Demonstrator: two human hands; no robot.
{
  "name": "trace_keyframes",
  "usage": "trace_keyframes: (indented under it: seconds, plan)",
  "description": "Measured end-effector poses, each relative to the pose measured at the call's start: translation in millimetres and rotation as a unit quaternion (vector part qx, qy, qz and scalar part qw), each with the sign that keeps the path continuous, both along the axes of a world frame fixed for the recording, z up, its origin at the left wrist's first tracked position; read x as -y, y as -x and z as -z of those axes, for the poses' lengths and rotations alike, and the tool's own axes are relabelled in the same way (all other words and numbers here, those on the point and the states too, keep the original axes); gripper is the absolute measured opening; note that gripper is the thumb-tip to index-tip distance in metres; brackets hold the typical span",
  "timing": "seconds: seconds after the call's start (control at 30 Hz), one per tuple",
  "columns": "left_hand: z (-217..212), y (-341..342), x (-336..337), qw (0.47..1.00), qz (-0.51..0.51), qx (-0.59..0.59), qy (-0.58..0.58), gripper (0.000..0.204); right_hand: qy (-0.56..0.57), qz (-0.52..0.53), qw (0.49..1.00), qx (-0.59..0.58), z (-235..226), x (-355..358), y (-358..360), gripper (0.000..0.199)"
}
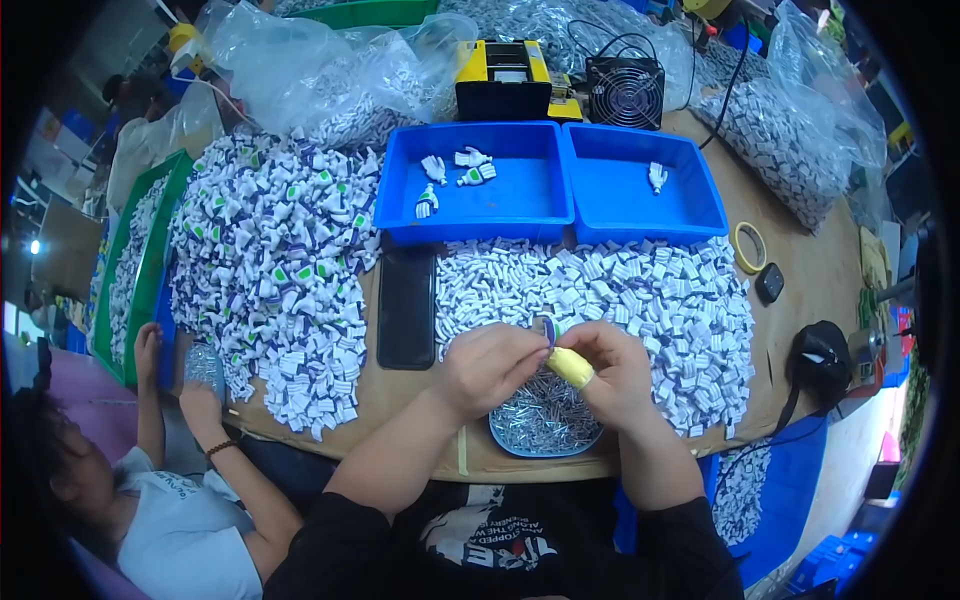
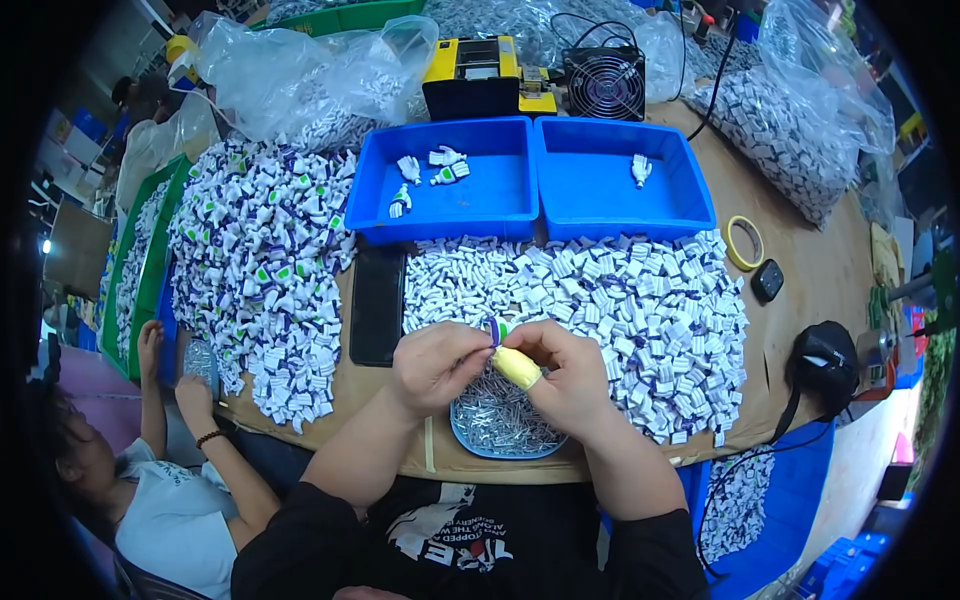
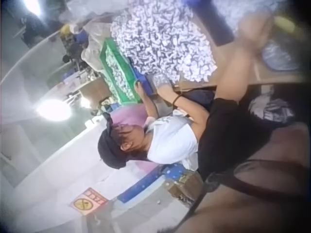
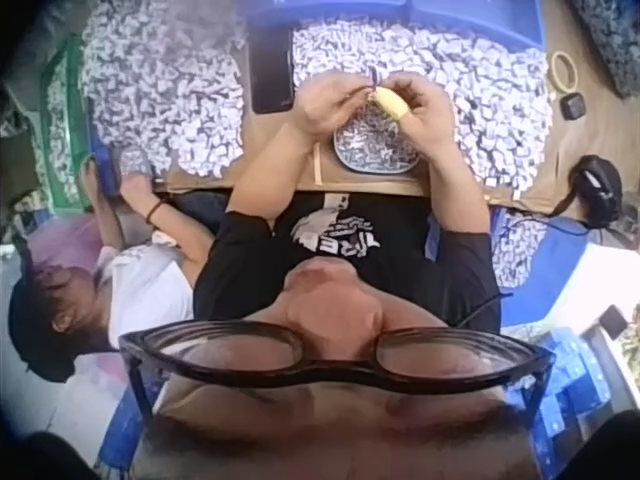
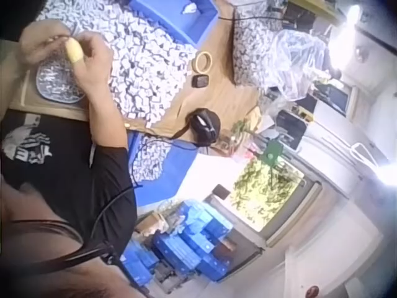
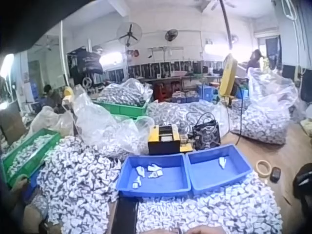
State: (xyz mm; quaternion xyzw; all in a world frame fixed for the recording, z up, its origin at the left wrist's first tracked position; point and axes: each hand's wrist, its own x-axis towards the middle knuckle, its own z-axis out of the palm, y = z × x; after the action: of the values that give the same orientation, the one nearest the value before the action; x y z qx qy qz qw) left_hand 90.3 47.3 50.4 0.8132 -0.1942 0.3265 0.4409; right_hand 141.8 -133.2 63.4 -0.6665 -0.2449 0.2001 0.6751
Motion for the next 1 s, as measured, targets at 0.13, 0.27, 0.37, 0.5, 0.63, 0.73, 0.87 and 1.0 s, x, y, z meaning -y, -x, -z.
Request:
trace_keyframes:
  seconds: [0.13, 0.27, 0.37, 0.5, 0.63, 0.73, 0.87, 1.0]
  plan:
    - [3, 1, 1, 0.998, -0.024, -0.047, 0.029, 0.015, 0.055, -0.002, 0.993, 0.103, -9, 0, 4, 0.018]
    - [1, 1, 2, 0.999, -0.024, -0.023, 0.041, 0.010, 0.077, 0.006, 0.983, 0.167, -12, -4, 7, 0.021]
    - [3, 2, 0, 0.999, -0.038, -0.020, 0.026, 0.011, 0.072, 0.004, 0.981, 0.178, -17, -7, 7, 0.018]
    - [5, 2, 3, 0.999, -0.045, -0.004, 0.015, 0.012, 0.030, 0.046, 0.993, 0.104, -13, -10, 8, 0.014]
    - [9, 1, 9, 0.998, -0.059, -0.021, 0.032, 0.014, 0.047, 0.070, 0.985, 0.153, -8, -6, 5, 0.015]
    - [9, -1, 7, 0.998, -0.058, -0.012, 0.008, 0.016, 0.064, 0.075, 0.977, 0.187, -8, -5, 3, 0.016]
    - [8, -1, 5, 0.997, -0.064, 0.008, -0.033, 0.017, 0.060, 0.082, 0.993, 0.067, -5, -5, 6, 0.020]
    - [11, -3, 4, 0.996, -0.080, 0.020, -0.023, 0.016, 0.089, 0.099, 0.985, 0.107, -3, -8, 8, 0.020]
